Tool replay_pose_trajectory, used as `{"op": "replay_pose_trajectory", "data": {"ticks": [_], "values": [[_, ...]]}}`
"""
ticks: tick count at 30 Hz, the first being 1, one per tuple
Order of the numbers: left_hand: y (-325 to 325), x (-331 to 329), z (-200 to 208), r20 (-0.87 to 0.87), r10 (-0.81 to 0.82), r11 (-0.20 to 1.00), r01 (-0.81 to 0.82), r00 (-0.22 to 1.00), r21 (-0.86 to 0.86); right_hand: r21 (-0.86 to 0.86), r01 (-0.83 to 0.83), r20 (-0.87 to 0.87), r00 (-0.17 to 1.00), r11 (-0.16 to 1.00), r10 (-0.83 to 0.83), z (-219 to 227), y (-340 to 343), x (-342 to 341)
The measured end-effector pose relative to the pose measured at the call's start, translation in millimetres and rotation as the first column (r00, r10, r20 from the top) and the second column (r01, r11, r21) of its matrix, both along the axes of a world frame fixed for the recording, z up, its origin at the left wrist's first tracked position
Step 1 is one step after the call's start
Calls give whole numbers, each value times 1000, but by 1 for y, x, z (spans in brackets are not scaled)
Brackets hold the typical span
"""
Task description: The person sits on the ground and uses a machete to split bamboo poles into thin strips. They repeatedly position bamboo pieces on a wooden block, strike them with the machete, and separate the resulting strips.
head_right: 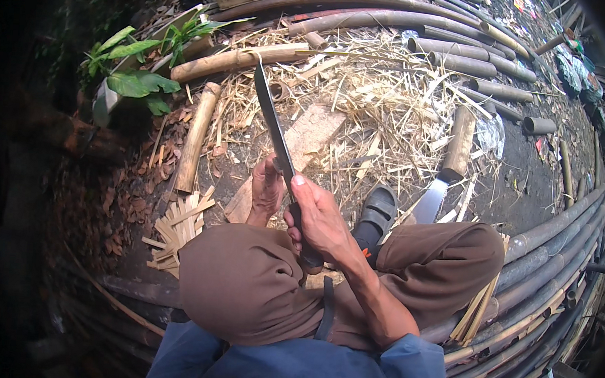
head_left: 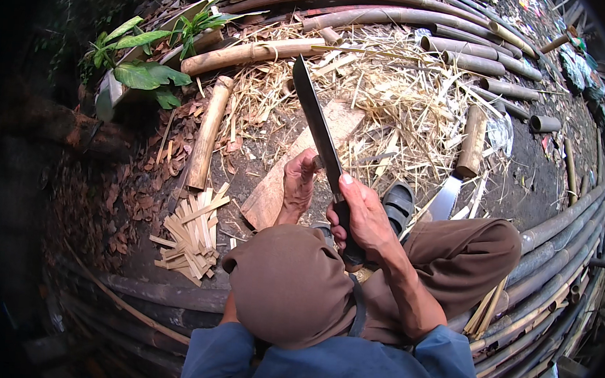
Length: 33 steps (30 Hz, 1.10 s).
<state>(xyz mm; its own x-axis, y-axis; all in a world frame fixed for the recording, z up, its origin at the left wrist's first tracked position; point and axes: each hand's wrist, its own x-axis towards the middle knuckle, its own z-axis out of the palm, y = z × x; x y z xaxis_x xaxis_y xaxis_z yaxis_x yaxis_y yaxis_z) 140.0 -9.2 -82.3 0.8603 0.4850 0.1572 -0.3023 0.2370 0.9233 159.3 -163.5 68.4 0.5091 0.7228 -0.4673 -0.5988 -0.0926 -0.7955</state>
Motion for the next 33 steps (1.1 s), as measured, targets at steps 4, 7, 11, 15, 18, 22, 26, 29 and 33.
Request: {"op": "replay_pose_trajectory", "data": {"ticks": [4, 7, 11, 15, 18, 22, 26, 29, 33], "values": [[-2, -1, 1, -4, -18, 1000, 18, 1000, -25, 10, 15, -16, 1000, 1000, -15, 2, 0, -2], [1, -4, 9, -6, -25, 999, 24, 1000, -37, 31, -31, 131, 991, 999, 26, -5, 2, -5], [0, 3, 15, 10, -35, 996, 36, 999, -79, 22, -12, 319, 948, 1000, 4, -1, 1, -3], [-10, 6, 18, 28, -23, 995, 25, 999, -101, 31, 78, 448, 890, 996, -84, -6, 6, -6], [-4, 10, 36, 93, -72, 996, 77, 993, -53, -54, 19, 473, 881, 998, 9, 12, 1, -5], [-5, 0, 26, 24, -17, 999, 18, 1000, -40, 27, 1, 446, 895, 1000, -13, -2, 11, -4], [-9, 11, 36, 34, -65, 992, 68, 997, -108, 38, 30, 153, 988, 999, -35, 4, 4, 0], [-6, 13, 26, 42, -62, 991, 66, 997, -117, 57, 42, -82, 996, 997, -38, -2, 3, 3], [0, 9, 23, 40, -52, 994, 55, 998, -99, 100, 79, -253, 966, 992, -51, 7, 3, 4]]}}
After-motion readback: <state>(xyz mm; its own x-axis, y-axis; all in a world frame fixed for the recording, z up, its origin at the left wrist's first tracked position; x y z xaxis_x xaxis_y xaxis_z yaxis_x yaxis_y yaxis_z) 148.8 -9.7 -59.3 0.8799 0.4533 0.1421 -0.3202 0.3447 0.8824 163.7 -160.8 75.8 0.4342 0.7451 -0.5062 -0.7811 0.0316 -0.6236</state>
